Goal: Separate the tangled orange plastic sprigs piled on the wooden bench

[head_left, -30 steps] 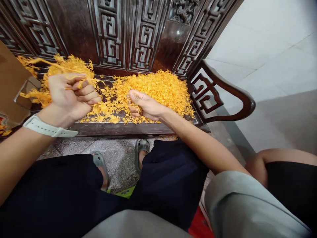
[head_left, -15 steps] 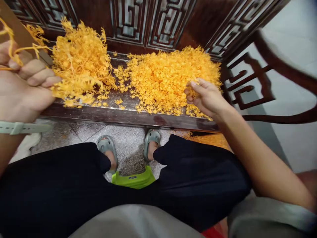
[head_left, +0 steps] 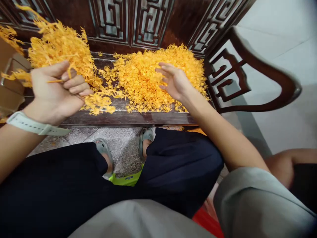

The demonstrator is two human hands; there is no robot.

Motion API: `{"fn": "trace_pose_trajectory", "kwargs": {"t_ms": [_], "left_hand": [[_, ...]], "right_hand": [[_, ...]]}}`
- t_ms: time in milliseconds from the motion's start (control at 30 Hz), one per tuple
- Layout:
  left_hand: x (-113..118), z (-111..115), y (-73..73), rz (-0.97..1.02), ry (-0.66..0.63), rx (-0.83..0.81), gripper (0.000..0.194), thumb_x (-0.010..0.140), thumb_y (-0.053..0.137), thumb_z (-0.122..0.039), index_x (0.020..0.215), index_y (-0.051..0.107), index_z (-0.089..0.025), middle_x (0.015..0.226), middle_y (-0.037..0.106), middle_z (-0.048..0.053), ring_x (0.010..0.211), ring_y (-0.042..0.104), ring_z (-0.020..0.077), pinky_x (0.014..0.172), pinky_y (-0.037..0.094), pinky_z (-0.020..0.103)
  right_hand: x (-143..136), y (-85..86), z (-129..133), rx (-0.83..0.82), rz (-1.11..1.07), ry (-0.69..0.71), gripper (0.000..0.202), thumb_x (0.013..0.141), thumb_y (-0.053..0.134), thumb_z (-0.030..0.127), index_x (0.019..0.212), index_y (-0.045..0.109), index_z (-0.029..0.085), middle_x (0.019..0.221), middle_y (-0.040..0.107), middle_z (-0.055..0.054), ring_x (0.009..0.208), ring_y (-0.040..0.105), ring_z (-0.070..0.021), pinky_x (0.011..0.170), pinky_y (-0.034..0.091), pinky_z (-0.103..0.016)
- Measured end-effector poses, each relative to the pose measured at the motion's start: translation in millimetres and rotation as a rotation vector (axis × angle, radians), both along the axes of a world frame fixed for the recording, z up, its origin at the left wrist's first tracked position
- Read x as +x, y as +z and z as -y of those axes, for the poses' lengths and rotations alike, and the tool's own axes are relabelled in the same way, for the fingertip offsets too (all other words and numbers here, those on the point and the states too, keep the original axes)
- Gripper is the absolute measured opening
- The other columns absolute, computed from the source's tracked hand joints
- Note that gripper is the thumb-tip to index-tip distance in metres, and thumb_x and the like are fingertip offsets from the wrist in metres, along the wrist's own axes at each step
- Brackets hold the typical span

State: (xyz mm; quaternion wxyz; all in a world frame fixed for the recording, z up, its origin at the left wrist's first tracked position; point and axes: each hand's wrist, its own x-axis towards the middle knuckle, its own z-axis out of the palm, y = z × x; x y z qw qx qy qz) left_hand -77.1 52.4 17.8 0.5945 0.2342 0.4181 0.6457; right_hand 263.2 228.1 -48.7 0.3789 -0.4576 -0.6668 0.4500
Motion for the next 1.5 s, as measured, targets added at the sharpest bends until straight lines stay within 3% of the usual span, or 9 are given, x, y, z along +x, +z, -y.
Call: {"fn": "trace_pose_trajectory", "kwargs": {"t_ms": [133, 233, 400, 567, 700, 933, 1200, 1333, 1500], "left_hand": [[20, -11, 5.2, 0.094, -0.023, 0.004, 0.051, 0.096, 0.059, -0.031, 0.069, 0.016, -0.022, 0.058, 0.010, -0.006, 0.051, 0.015, 0.0088, 0.052, 0.024, 0.025], [29, -18, 8.2, 0.140, -0.028, -0.010, 0.048, 0.105, 0.047, -0.032, 0.070, 0.016, -0.023, 0.056, 0.015, -0.005, 0.050, 0.020, 0.0099, 0.054, 0.028, 0.027], [48, -27, 13.6, 0.128, -0.001, 0.055, 0.050, 0.113, 0.047, -0.032, 0.065, 0.034, -0.022, 0.057, 0.041, -0.001, 0.057, 0.048, 0.0122, 0.069, 0.047, 0.030], [69, -26, 22.7, 0.158, -0.042, 0.093, 0.053, 0.116, 0.040, -0.031, 0.066, 0.049, -0.017, 0.096, 0.076, 0.012, 0.093, 0.075, 0.0199, 0.088, 0.060, 0.033], [75, -22, 27.9, 0.097, 0.003, 0.102, 0.050, 0.114, 0.049, -0.028, 0.065, 0.049, -0.017, 0.099, 0.074, 0.011, 0.103, 0.077, 0.0224, 0.083, 0.063, 0.031], [72, -22, 27.1, -0.043, -0.087, 0.095, 0.048, 0.107, 0.067, -0.031, 0.064, 0.048, -0.019, 0.074, 0.058, 0.004, 0.071, 0.063, 0.0147, 0.068, 0.056, 0.027], [79, -1, 19.2, -0.726, -0.416, 0.195, 0.049, 0.088, 0.088, -0.018, 0.052, 0.055, -0.019, 0.056, 0.044, -0.001, 0.055, 0.039, 0.0138, 0.060, 0.031, 0.030], [80, 10, 15.1, -1.108, -0.570, 0.525, 0.046, 0.083, 0.085, -0.015, 0.049, 0.054, -0.021, 0.054, 0.045, 0.000, 0.059, 0.037, 0.0161, 0.067, 0.029, 0.034], [85, 24, 3.4, -1.531, -0.615, 0.915, 0.041, 0.096, 0.073, -0.036, 0.059, 0.063, -0.022, 0.059, 0.055, 0.002, 0.061, 0.046, 0.0188, 0.069, 0.039, 0.035]], "right_hand": [[-18, 1.5, -4, 0.053, -0.085, -0.114, 0.032, 0.102, 0.071, 0.048, 0.122, 0.074, 0.023, 0.139, 0.075, -0.014, 0.130, 0.068, -0.0204, 0.099, 0.056, -0.032], [-36, 17.2, 17, 0.082, -0.116, -0.014, 0.027, 0.104, 0.068, 0.042, 0.121, 0.074, 0.022, 0.135, 0.076, -0.010, 0.120, 0.070, -0.0154, 0.094, 0.056, -0.026], [-70, 44.4, 77, -0.141, -0.106, 0.382, 0.054, 0.098, 0.072, 0.064, 0.132, 0.068, 0.022, 0.140, 0.070, -0.009, 0.121, 0.070, -0.0247, 0.092, 0.064, -0.037], [-84, 40.4, 95, -0.335, -0.154, 0.359, 0.079, 0.084, 0.087, 0.065, 0.145, 0.055, 0.026, 0.157, 0.057, -0.015, 0.132, 0.063, -0.0309, 0.094, 0.068, -0.044], [-75, 36.8, 88, -0.560, -0.228, 0.272, 0.074, 0.091, 0.066, 0.078, 0.141, 0.054, 0.024, 0.140, 0.064, -0.021, 0.115, 0.071, -0.0314, 0.088, 0.069, -0.048], [-66, 57.3, 97, -0.727, -0.364, 0.541, 0.070, 0.091, 0.058, 0.087, 0.103, 0.066, 0.019, 0.100, 0.073, -0.017, 0.098, 0.073, -0.0285, 0.083, 0.068, -0.040], [-58, 66.0, 99, -0.590, -0.303, 0.474, 0.047, 0.093, 0.078, 0.063, 0.095, 0.064, 0.019, 0.089, 0.069, -0.007, 0.091, 0.070, -0.0217, 0.080, 0.064, -0.037], [-62, 63.6, 109, -0.685, -0.323, 0.469, 0.031, 0.085, 0.086, 0.023, 0.083, 0.055, 0.018, 0.085, 0.067, -0.004, 0.078, 0.067, -0.0154, 0.071, 0.061, -0.028], [-70, 57.0, 115, -0.832, -0.384, 0.525, 0.011, 0.089, 0.065, 0.018, 0.085, 0.055, 0.018, 0.074, 0.060, -0.002, 0.062, 0.058, -0.0127, 0.059, 0.056, -0.025]]}}
